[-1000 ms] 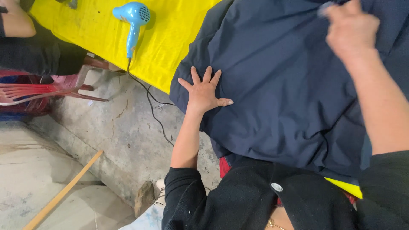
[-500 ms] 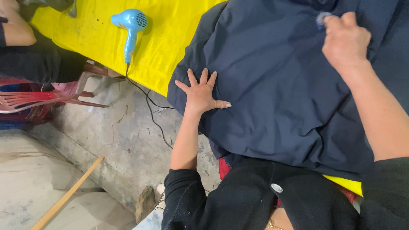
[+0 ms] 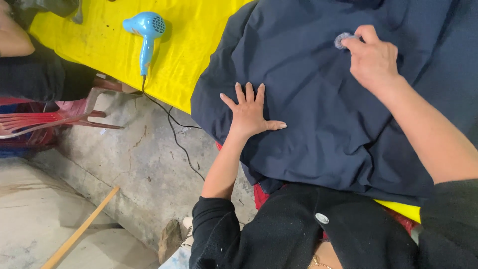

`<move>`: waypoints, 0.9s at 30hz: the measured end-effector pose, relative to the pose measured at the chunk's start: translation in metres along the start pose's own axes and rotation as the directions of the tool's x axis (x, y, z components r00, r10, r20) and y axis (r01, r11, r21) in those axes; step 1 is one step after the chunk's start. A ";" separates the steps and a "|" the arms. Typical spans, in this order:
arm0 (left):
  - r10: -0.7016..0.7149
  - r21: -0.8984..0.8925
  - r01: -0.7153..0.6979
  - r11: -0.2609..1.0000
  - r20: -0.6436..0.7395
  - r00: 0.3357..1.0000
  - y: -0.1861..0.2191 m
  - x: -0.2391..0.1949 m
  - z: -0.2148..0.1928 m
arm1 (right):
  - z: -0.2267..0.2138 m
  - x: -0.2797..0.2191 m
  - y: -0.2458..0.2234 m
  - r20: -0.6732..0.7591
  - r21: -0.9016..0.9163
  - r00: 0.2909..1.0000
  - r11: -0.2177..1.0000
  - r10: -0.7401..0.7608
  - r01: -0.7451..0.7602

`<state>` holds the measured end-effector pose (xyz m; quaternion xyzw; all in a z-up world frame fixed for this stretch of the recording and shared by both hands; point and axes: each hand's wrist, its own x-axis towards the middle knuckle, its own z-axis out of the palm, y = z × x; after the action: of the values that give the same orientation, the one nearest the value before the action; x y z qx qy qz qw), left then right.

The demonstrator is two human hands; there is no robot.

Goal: The person scrubs a dark blue jacket on a yellow table using a small brush, then uses a blue hairdryer to dry the fabric. They continue scrubbing with the brush and later use a white eraser-like tool on the jacket surface. Finally, they use red-handled pliers to pull at a seam or thread on the jacket.

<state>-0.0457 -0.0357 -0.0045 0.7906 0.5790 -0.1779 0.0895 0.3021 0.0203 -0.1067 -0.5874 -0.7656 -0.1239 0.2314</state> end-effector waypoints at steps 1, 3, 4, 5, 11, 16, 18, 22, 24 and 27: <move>-0.001 -0.003 0.001 1.000 -0.005 1.000 0.001 0.002 -0.003 | -0.015 0.003 -0.020 -0.002 -0.003 1.000 1.000 -0.004 0.004; -0.011 0.033 0.009 0.999 0.056 0.998 0.002 0.004 -0.003 | -0.039 0.003 -0.065 0.220 0.198 0.971 0.979 -0.091 0.047; -0.007 0.037 0.005 0.999 0.059 0.998 0.001 0.004 -0.002 | -0.040 0.001 -0.078 0.221 0.198 0.972 0.979 -0.085 0.040; -0.008 0.031 0.007 1.000 0.047 0.999 0.001 0.004 -0.001 | -0.041 -0.001 -0.091 0.316 0.285 0.924 0.951 -0.214 0.123; -0.017 0.020 0.015 1.000 0.057 0.998 0.000 0.002 0.001 | -0.076 0.012 -0.065 0.703 0.267 0.636 0.947 -0.317 0.177; -0.015 0.020 0.014 1.000 0.086 0.996 0.001 0.004 -0.003 | -0.120 0.014 -0.032 0.972 0.119 0.193 0.988 -0.136 0.099; -0.009 0.003 0.009 1.000 0.068 0.998 0.002 0.004 -0.004 | -0.132 0.033 -0.035 0.991 0.067 0.122 0.984 -0.047 -0.164; -0.026 0.009 0.025 1.000 0.107 0.994 0.003 0.005 -0.004 | -0.081 0.039 -0.041 0.824 0.264 0.537 0.961 -0.181 -0.082; -0.016 0.022 0.014 1.000 0.092 0.996 0.002 0.004 -0.002 | -0.055 0.029 -0.042 0.738 0.316 0.659 0.938 -0.146 -0.146; -0.010 0.024 0.009 1.000 0.070 0.997 0.000 0.005 0.001 | -0.093 0.031 -0.035 0.884 0.162 0.431 0.983 -0.182 0.082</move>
<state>-0.0446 -0.0320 -0.0072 0.7822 0.5771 -0.2127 0.0996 0.2821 -0.0059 -0.0084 -0.4908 -0.8203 0.2234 -0.1906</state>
